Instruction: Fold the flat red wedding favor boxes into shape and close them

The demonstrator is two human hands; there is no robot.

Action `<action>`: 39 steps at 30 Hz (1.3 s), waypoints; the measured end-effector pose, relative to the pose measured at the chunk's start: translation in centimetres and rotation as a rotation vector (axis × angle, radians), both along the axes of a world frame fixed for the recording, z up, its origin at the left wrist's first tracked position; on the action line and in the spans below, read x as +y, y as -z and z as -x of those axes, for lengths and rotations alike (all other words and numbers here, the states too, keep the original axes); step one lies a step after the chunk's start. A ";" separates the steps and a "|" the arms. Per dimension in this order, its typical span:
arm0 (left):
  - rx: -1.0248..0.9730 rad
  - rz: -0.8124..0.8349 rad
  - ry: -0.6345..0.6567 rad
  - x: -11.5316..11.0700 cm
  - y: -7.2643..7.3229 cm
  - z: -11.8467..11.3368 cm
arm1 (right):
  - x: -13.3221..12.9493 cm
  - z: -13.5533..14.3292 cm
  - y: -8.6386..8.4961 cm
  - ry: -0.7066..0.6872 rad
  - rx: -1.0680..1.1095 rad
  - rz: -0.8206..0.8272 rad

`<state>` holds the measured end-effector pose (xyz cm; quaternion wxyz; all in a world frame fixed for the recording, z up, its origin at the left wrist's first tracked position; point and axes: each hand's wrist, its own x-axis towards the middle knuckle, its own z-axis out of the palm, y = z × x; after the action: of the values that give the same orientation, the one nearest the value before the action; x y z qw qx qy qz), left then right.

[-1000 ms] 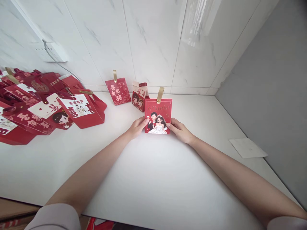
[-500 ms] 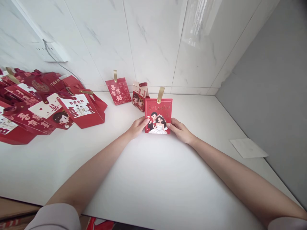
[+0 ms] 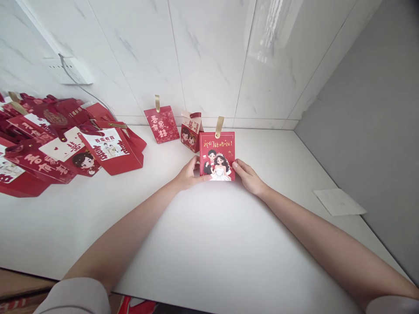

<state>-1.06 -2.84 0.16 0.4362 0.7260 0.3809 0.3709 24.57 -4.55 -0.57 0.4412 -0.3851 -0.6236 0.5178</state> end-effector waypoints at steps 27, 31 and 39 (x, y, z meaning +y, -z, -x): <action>-0.013 -0.090 -0.105 -1.4 -0.5 -1.2 | -1.3 0.5 -0.1 -0.227 -0.282 -0.365; -0.031 -0.077 -0.043 -1.2 -0.8 -1.1 | -1.2 0.3 -0.3 -0.268 -0.248 -0.326; -0.130 0.045 0.214 -0.2 -0.7 -0.1 | -1.3 0.4 -0.3 -0.241 -0.290 -0.368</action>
<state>-1.00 -3.03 0.90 0.5133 0.7270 0.2803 0.3598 24.19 -5.88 -0.25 0.3448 -0.2916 -0.8055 0.3837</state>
